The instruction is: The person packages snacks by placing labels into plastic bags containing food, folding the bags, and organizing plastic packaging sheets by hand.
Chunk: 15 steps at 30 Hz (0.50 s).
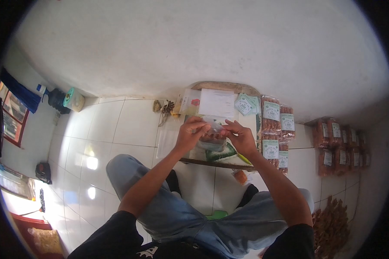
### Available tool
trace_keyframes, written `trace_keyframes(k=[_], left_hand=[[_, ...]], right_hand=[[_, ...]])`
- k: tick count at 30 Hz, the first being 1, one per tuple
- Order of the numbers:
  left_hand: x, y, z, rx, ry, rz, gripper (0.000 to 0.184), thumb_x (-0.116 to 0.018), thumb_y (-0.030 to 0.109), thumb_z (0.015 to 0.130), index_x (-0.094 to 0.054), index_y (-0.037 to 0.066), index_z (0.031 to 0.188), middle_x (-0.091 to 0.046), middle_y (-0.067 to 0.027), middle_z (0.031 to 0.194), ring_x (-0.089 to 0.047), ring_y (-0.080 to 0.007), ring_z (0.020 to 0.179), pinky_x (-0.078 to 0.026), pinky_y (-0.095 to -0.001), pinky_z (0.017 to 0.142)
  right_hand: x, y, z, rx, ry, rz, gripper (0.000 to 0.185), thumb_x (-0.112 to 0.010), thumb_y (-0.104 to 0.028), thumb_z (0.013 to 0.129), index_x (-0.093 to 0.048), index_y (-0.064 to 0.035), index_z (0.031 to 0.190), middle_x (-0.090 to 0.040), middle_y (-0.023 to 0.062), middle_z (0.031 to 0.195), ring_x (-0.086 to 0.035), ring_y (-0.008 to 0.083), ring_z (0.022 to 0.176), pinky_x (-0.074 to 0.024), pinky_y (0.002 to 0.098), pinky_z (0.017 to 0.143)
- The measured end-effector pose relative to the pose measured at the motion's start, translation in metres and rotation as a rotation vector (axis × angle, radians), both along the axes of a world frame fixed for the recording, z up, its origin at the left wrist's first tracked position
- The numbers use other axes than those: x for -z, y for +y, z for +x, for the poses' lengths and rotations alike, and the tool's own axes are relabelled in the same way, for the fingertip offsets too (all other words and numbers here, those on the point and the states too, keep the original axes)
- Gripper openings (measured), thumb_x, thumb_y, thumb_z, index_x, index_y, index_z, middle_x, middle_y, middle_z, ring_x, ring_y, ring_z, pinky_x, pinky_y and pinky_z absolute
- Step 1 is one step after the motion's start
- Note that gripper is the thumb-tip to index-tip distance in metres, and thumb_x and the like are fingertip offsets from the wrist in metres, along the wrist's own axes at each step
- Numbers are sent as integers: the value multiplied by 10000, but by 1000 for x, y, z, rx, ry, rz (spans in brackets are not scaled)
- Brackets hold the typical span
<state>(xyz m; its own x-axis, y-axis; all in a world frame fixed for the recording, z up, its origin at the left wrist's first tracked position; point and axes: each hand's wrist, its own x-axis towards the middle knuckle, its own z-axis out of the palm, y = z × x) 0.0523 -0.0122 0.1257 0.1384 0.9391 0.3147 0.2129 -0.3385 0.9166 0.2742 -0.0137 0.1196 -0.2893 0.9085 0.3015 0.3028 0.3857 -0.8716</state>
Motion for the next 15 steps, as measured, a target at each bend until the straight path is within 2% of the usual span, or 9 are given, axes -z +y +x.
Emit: trace_keyframes(k=[3,5,8,9,11,15], left_hand=[[3,-1,0,-29,69,119,206,-723,173,854,-719,50,1020,-612,-67,934,-587,-125,806,-486,-258,679],[9,0,1,-36,-37,66,317,-728,201,851,-658,48,1121,-618,-68,934,-585,-133,814,-475,-260,671],[-5,-5,5,-23,-172,-6,386,-734,202,847,-591,56,1175,-618,-60,962,-578,-121,809,-465,-252,674],[-5,-4,4,-23,-173,-5,386,-734,202,847,-591,56,1175,-618,-60,962,-578,-121,809,-465,-252,674],[-6,-1,4,-60,41,173,373,-738,199,844,-582,61,1152,-614,-46,993,-576,-108,814,-460,-244,684],[-4,1,-1,-5,3,182,394,-745,206,837,-575,54,1159,-615,-41,1031,-572,-110,798,-456,-238,693]], right_hand=[[-1,-2,-2,36,114,-71,166,-699,-97,861,-704,-20,1008,-692,168,1067,-618,251,1115,-439,363,979],[2,-1,-1,68,173,-192,168,-698,-104,865,-709,-46,1022,-675,153,1118,-627,213,1066,-473,330,923],[4,1,0,54,184,-186,170,-701,-120,866,-712,-53,1023,-654,153,1159,-626,183,1015,-491,302,879],[4,1,0,54,184,-186,170,-701,-120,866,-712,-53,1023,-654,153,1159,-626,183,1015,-491,302,879],[5,2,-1,65,183,-187,182,-707,-141,864,-712,-46,1020,-654,154,1156,-625,188,1007,-489,301,885],[7,6,1,46,177,-172,189,-707,-154,866,-713,-47,1021,-652,154,1162,-623,193,1018,-488,300,887]])
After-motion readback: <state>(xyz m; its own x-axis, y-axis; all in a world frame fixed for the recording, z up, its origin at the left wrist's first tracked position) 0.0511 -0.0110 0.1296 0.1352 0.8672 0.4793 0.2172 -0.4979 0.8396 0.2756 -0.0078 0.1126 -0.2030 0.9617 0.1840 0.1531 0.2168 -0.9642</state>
